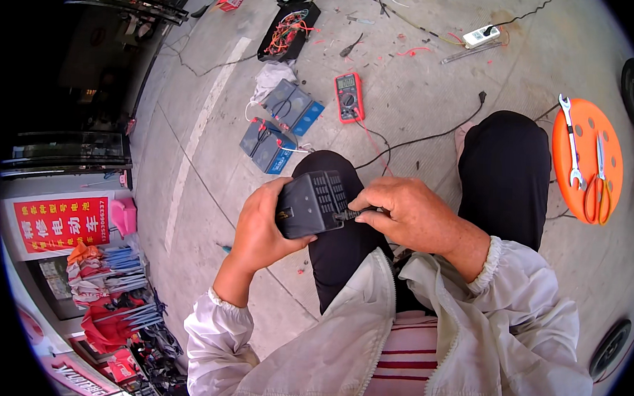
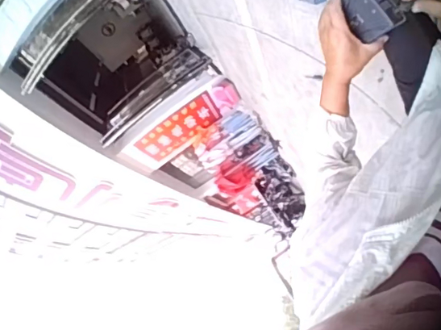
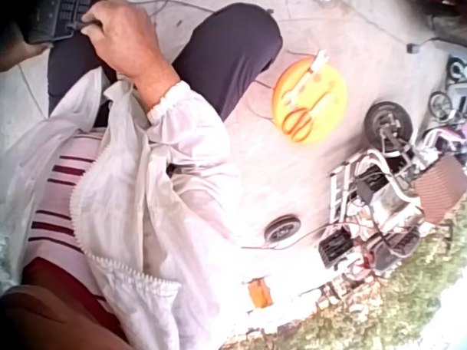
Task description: The person sits on the ground and uses a multimeter to test connections on an open electronic device. They then use a wrench and scissors to strip and prepare wires, connect them to the device, and finally reassemble the device's casing.
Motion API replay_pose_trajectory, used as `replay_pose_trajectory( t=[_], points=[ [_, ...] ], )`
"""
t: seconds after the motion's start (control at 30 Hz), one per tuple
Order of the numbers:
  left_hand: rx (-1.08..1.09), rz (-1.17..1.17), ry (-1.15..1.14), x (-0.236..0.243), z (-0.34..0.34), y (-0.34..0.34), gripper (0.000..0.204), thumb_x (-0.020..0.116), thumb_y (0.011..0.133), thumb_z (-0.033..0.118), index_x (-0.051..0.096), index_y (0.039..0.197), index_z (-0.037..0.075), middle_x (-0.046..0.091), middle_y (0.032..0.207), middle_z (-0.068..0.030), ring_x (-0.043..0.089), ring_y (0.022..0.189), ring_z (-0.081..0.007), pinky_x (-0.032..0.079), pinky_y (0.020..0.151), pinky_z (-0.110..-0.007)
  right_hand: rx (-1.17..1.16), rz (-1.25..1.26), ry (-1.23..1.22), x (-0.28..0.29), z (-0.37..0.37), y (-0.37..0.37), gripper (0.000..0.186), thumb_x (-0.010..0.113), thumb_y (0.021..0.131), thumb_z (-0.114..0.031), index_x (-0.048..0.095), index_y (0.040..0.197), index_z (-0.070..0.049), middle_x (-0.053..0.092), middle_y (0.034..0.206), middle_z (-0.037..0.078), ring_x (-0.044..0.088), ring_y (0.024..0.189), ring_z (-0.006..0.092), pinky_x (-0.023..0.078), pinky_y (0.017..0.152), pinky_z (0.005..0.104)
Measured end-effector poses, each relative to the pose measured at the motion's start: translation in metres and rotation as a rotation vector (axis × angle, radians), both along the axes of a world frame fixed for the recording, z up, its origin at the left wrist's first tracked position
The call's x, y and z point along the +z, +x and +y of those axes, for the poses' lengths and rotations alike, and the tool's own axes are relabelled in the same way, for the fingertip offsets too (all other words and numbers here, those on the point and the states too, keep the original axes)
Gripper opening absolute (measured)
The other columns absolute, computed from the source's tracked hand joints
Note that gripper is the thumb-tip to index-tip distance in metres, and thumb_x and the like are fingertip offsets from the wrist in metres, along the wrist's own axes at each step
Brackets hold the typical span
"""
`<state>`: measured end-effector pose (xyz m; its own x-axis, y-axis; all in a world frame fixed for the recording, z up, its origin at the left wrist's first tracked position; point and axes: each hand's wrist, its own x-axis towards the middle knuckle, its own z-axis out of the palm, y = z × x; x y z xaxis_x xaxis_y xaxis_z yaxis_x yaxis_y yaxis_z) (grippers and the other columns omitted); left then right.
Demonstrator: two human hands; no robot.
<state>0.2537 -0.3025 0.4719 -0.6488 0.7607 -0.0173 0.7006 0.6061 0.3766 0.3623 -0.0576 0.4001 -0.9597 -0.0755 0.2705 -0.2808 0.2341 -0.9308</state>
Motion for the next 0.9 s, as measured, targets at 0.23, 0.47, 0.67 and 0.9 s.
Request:
replay_pose_trajectory(
  t=[0.23,0.47,0.67,0.9],
  points=[
    [0.036,-0.076,0.008,0.000,-0.002,0.000,0.095,0.094,0.048,0.013,0.049,0.130,0.003,0.062,0.118,-0.0174,0.062,0.108,-0.0375,0.050,0.094,-0.042,-0.008,-0.001,-0.040,0.000,0.000,0.000,0.013,0.069,0.082,-0.007,0.064,0.092,-0.001,0.066,0.089,0.016,0.064,0.087,0.0374,0.050,0.075,0.0453],
    [0.007,-0.082,0.018,-0.002,-0.002,0.000,0.096,0.094,0.048,0.011,0.048,0.131,0.002,0.060,0.121,-0.0191,0.060,0.111,-0.0388,0.049,0.096,-0.043,0.019,-0.001,-0.067,0.000,-0.001,0.001,0.015,0.070,0.081,-0.005,0.063,0.093,-0.001,0.065,0.086,0.016,0.064,0.083,0.0364,0.050,0.073,0.0451],
    [0.021,-0.094,0.041,-0.004,-0.002,0.001,0.095,0.094,0.049,0.010,0.048,0.131,0.001,0.060,0.121,-0.0195,0.059,0.111,-0.0391,0.048,0.096,-0.043,0.031,-0.088,-0.044,0.003,-0.003,0.002,0.022,0.074,0.082,-0.008,0.065,0.101,-0.002,0.068,0.090,0.012,0.068,0.082,0.0277,0.053,0.069,0.0363],
    [0.002,-0.059,0.049,-0.001,0.000,0.001,0.094,0.094,0.050,0.014,0.048,0.132,0.002,0.061,0.120,-0.0192,0.059,0.111,-0.0398,0.047,0.097,-0.044,-0.055,0.010,-0.012,-0.001,-0.012,0.003,0.021,0.075,0.082,-0.009,0.065,0.099,-0.003,0.068,0.089,0.011,0.068,0.079,0.0272,0.054,0.069,0.0355]
  ],
)
